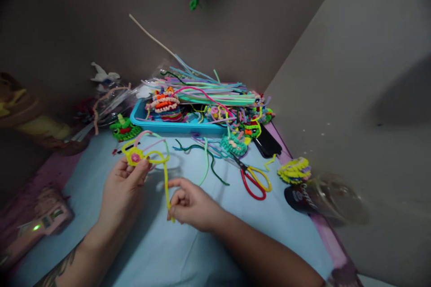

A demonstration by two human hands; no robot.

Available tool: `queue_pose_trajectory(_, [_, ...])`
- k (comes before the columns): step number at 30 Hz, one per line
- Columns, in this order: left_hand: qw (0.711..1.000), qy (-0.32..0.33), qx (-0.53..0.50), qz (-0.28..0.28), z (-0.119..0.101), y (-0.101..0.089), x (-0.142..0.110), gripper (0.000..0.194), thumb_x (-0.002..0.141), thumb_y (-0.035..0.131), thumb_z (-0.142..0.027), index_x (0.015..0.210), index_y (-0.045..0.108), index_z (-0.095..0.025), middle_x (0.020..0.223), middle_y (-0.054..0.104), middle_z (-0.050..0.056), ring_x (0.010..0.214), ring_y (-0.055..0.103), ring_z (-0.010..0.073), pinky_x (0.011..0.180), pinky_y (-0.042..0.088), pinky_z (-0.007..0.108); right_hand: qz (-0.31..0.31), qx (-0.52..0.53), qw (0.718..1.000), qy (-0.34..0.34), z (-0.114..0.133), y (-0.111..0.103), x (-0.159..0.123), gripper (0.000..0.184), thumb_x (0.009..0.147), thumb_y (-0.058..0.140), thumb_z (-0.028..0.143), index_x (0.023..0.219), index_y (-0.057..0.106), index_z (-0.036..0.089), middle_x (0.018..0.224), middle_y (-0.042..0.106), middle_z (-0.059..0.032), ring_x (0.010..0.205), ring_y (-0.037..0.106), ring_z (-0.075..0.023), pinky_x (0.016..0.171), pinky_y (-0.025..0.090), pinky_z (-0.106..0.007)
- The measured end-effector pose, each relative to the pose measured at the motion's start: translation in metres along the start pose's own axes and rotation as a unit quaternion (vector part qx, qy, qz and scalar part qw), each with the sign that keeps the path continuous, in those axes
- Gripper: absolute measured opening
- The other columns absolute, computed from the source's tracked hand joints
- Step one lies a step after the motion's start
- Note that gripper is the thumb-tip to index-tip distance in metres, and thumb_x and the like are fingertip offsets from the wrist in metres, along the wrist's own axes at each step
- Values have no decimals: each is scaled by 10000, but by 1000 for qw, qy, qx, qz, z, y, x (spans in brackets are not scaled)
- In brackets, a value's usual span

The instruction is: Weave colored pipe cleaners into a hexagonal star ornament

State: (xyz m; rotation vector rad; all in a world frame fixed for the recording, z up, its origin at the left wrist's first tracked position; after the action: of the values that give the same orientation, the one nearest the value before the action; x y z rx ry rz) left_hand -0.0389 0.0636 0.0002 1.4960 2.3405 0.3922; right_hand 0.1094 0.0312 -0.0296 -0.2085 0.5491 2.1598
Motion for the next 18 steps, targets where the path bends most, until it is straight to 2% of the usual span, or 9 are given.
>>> queue_pose_trajectory(3, [1000,3,-27,-9,-1,-3,4,276,663,796,-230,866,616,-179,768,639,-37,686,579,74,669,452,173,94,-56,993,50,-12,9,-3,440,648,602,125,1068,499,207,622,569,90,490,501,-55,477,369,-174])
queue_pose_trajectory(5, [1000,-2,-22,-7,0,-3,4,270,662,797,-235,856,617,-181,751,634,-43,670,576,71,662,451,171,96,-79,991,47,-12,8,-2,435,671,599,135,1089,498,205,645,562,82,502,493,-55,495,380,-180])
queue_pose_trajectory(7, [1000,-18,3,6,2,-1,3,264,668,794,-253,849,618,-179,742,643,-41,664,583,72,659,451,172,20,-94,995,-5,-3,-5,1,399,701,617,177,1081,497,203,697,558,60,539,493,-64,520,393,-192])
queue_pose_trajectory(9, [999,-38,26,25,6,2,0,271,670,794,-265,861,624,-177,770,668,-28,685,601,79,675,456,178,-123,-112,981,-95,13,-27,0,309,738,621,234,1019,495,204,743,550,36,587,500,-82,546,411,-209])
queue_pose_trajectory(11, [997,-51,40,45,8,7,-3,289,659,802,-259,879,633,-178,807,688,-19,714,616,85,695,462,183,-264,-155,934,-184,30,-46,-11,191,788,587,272,943,494,209,760,550,18,606,501,-101,550,419,-228])
queue_pose_trajectory(13, [994,-64,57,66,9,12,-7,290,649,809,-247,874,641,-177,808,695,-18,715,619,87,691,463,182,-343,-235,871,-260,45,-52,-24,84,826,556,263,881,516,213,754,553,5,628,508,-122,553,421,-248])
queue_pose_trajectory(15, [989,-88,75,92,13,18,-11,279,643,812,-244,858,648,-174,792,699,-15,702,617,92,673,463,184,-354,-335,806,-336,59,-44,-34,21,844,554,217,864,560,215,779,580,-13,700,540,-148,606,443,-279])
queue_pose_trajectory(18, [980,-126,76,136,20,28,-19,276,649,809,-251,868,661,-171,801,703,-2,709,614,103,681,470,198,-312,-450,718,-429,69,-22,-43,116,850,578,154,942,602,220,840,628,-35,803,575,-176,727,474,-340])
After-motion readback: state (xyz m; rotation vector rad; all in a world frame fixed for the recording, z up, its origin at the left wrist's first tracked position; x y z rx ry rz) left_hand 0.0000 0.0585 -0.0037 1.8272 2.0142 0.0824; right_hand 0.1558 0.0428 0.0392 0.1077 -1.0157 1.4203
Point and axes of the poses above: each hand's wrist, its own x-axis towards the middle knuckle, its own y-axis out of the palm, z = x × y, the point moved 7 cm from there along x, towards the middle knuckle
